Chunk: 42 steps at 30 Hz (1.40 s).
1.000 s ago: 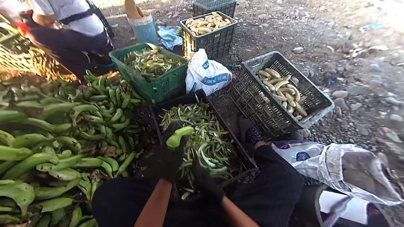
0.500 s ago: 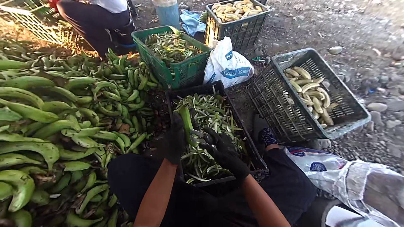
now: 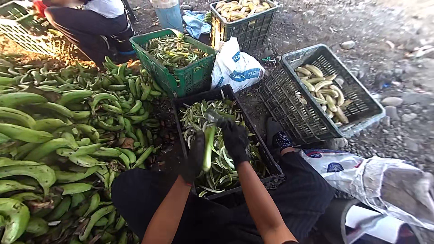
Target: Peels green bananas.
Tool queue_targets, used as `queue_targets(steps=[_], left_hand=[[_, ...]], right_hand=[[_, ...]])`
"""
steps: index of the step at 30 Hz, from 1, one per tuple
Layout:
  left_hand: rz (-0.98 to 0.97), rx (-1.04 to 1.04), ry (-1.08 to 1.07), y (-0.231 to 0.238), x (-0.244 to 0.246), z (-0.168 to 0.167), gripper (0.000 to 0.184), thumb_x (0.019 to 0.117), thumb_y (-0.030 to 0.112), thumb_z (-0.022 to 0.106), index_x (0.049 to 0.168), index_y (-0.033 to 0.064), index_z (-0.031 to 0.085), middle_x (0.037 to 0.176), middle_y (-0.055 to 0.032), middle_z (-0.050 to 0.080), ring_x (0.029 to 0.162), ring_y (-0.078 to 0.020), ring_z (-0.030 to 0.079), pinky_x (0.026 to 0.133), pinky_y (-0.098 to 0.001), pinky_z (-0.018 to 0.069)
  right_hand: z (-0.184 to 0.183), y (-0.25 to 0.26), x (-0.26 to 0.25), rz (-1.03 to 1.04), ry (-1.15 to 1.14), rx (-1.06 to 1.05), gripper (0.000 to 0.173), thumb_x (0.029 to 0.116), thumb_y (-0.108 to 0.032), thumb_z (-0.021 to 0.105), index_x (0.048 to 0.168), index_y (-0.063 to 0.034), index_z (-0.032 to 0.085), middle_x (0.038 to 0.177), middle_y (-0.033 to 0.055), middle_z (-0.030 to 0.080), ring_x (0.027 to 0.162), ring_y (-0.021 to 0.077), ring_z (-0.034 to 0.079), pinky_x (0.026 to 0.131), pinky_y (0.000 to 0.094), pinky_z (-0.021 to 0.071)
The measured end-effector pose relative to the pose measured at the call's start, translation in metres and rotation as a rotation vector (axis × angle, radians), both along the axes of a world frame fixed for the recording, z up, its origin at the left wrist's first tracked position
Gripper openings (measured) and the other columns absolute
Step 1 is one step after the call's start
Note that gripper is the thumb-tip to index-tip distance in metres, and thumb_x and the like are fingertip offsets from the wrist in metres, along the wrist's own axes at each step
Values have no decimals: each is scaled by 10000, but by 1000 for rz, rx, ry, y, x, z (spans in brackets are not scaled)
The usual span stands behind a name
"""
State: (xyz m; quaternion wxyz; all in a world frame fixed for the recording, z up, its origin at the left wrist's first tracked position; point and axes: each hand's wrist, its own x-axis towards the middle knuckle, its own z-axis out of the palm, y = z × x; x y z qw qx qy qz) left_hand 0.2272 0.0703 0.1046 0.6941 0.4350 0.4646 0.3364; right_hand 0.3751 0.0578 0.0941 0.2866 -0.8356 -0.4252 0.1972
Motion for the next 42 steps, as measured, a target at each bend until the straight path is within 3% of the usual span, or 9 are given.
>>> queue_targets(steps=[4, 8, 12, 15, 22, 26, 35, 39, 42], left_hand=[[73, 19, -135, 1, -5, -3, 504, 1123, 379, 194, 1346, 39, 492, 891, -88, 673, 704, -177, 689, 604, -322, 609], [305, 348, -58, 22, -10, -23, 535, 1100, 415, 268, 1482, 77, 429, 1232, -83, 629, 1031, -122, 640, 897, -328, 561], [589, 425, -82, 26, -11, -21, 531, 1103, 403, 189, 1536, 118, 304, 1159, -60, 607, 936, -127, 634, 832, -344, 561], [347, 385, -127, 21, -13, -22, 580, 1080, 532, 235, 1524, 177, 351, 1033, -9, 680, 821, -95, 674, 735, -295, 591], [-62, 199, 100, 22, -13, -1, 404, 1126, 206, 221, 1212, 2, 560, 845, -32, 616, 707, -56, 608, 672, -234, 554], [-171, 111, 119, 3, -6, 5, 470, 1123, 293, 184, 1316, -9, 488, 884, -71, 622, 723, -119, 637, 681, -292, 580], [868, 328, -293, 31, -13, -14, 565, 1101, 408, 49, 1453, 82, 349, 1059, -56, 591, 893, -130, 618, 803, -352, 553], [416, 224, -401, 26, -13, -18, 625, 1084, 497, 53, 1478, 163, 403, 970, -32, 678, 779, -118, 664, 687, -300, 586], [319, 265, -243, 31, -14, -19, 516, 1127, 317, 154, 1472, 54, 433, 1127, -71, 657, 932, -81, 648, 814, -269, 565]], right_hand=[[15, -1, 13, 51, 43, 42, 568, 1049, -587, 361, 1413, -229, 610, 1273, 223, 636, 1195, 455, 574, 886, 692, 453], [9, -44, -17, 209, 26, -42, 583, 1008, -637, 378, 1400, -291, 635, 1279, 198, 659, 1233, 436, 571, 962, 649, 453], [-24, -87, -44, 174, -101, 268, 671, 930, -679, 405, 1315, -228, 719, 1150, 267, 682, 1100, 517, 606, 865, 688, 448], [-12, -71, -33, 193, -61, 169, 599, 976, -606, 416, 1302, -204, 717, 1193, 259, 680, 1151, 500, 599, 889, 682, 455], [2, -16, -8, 182, -55, -12, 520, 996, -602, 462, 1372, -298, 653, 1289, 200, 636, 1240, 442, 549, 896, 658, 442], [9, 3, 2, 177, 64, -73, 497, 1057, -542, 396, 1359, -241, 650, 1261, 181, 661, 1198, 407, 594, 922, 672, 449], [-23, -60, -47, 229, -142, 283, 595, 953, -600, 455, 1313, -205, 717, 1195, 270, 673, 1153, 523, 591, 916, 707, 423], [-5, -37, -32, 226, -76, 84, 569, 997, -611, 396, 1314, -253, 705, 1203, 201, 691, 1179, 454, 597, 902, 658, 455], [-1, -30, -22, 204, -217, 183, 629, 942, -675, 429, 1340, -266, 693, 1233, 261, 660, 1195, 514, 570, 897, 703, 422]])
